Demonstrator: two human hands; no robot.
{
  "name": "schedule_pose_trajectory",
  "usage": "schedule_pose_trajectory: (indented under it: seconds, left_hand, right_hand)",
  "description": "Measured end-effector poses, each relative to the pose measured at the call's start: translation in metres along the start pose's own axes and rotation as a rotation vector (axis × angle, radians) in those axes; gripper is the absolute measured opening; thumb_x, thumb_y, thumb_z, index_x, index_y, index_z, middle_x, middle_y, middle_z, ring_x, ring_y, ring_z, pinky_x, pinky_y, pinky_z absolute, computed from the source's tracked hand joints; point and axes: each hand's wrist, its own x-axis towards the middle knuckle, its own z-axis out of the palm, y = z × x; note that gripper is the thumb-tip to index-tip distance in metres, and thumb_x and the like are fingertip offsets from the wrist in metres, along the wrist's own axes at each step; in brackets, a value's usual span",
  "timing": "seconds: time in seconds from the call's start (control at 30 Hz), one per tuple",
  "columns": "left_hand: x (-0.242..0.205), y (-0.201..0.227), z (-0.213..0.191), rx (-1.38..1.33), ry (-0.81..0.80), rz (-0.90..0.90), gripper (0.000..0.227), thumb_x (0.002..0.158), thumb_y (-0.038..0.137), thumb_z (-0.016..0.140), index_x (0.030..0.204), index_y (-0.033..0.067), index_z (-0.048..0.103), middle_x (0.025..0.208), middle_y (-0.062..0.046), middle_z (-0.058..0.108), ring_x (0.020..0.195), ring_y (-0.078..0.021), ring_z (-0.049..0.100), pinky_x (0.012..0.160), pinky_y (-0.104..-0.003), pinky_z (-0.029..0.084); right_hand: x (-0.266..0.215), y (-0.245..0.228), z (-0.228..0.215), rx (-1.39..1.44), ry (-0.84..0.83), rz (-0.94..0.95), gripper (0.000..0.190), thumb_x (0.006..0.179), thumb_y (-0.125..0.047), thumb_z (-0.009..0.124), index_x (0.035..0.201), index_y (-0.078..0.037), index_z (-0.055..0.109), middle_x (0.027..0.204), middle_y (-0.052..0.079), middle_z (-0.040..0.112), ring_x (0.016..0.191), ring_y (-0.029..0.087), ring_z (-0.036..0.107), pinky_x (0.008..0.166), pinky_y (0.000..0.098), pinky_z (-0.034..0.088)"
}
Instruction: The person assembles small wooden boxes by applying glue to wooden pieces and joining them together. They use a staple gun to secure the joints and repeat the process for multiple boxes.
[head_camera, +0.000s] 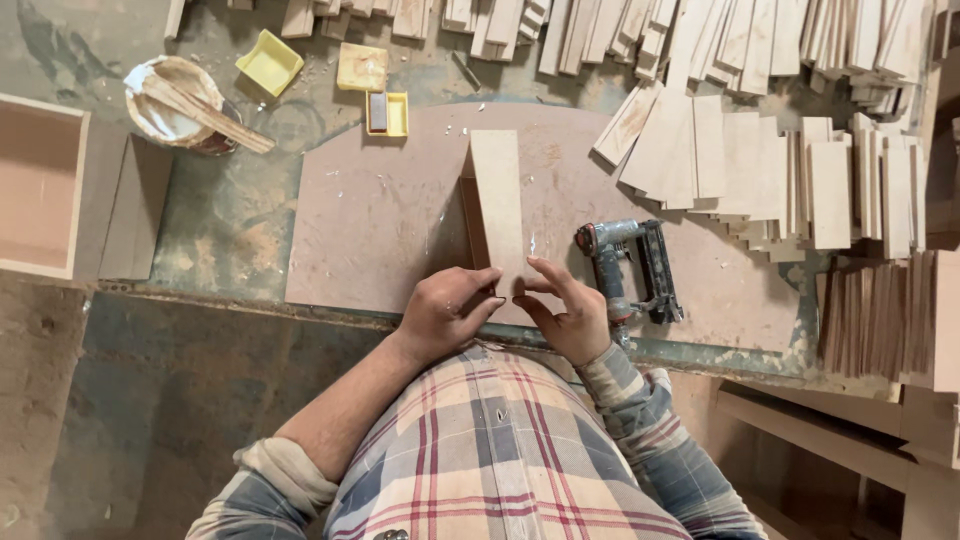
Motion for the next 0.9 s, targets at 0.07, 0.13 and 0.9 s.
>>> schedule_pose_trajectory:
  seconds: [0.07, 0.13, 0.9]
  left_hand:
    - [0.004, 0.003, -0.002, -0.009, 0.027, 0.062, 0.022, 0.088, 0.007, 0.08, 0.108, 0.0012, 0.072, 0.095, -0.013, 0.074, 0.087, -0.0269, 0.073, 0.076, -0.037, 0.059]
    - [0.006, 0.005, -0.004, 0.014, 0.017, 0.092, 0.017, 0.088, 0.005, 0.078, 0.103, 0.0014, 0.072, 0.097, -0.012, 0.075, 0.09, -0.0269, 0.073, 0.078, -0.037, 0.06]
    - [0.006, -0.007, -0.003, 0.14, -0.024, 0.251, 0.021, 0.09, 0.006, 0.078, 0.109, 0.001, 0.072, 0.094, -0.009, 0.074, 0.086, -0.0229, 0.074, 0.075, -0.034, 0.06]
  right_hand:
    - [0.007, -0.002, -0.004, -0.009, -0.02, 0.002, 0.058, 0.083, -0.008, 0.086, 0.136, -0.01, 0.06, 0.101, 0.009, 0.079, 0.093, 0.021, 0.079, 0.075, 0.032, 0.062]
    - [0.01, -0.006, -0.007, -0.001, -0.035, -0.024, 0.052, 0.084, -0.007, 0.084, 0.132, -0.011, 0.063, 0.101, 0.008, 0.079, 0.092, 0.02, 0.08, 0.075, 0.0307, 0.062]
    - [0.015, -0.02, -0.01, -0.15, 0.005, -0.296, 0.027, 0.088, -0.002, 0.078, 0.114, -0.001, 0.073, 0.104, 0.012, 0.076, 0.093, 0.026, 0.075, 0.077, 0.0341, 0.06]
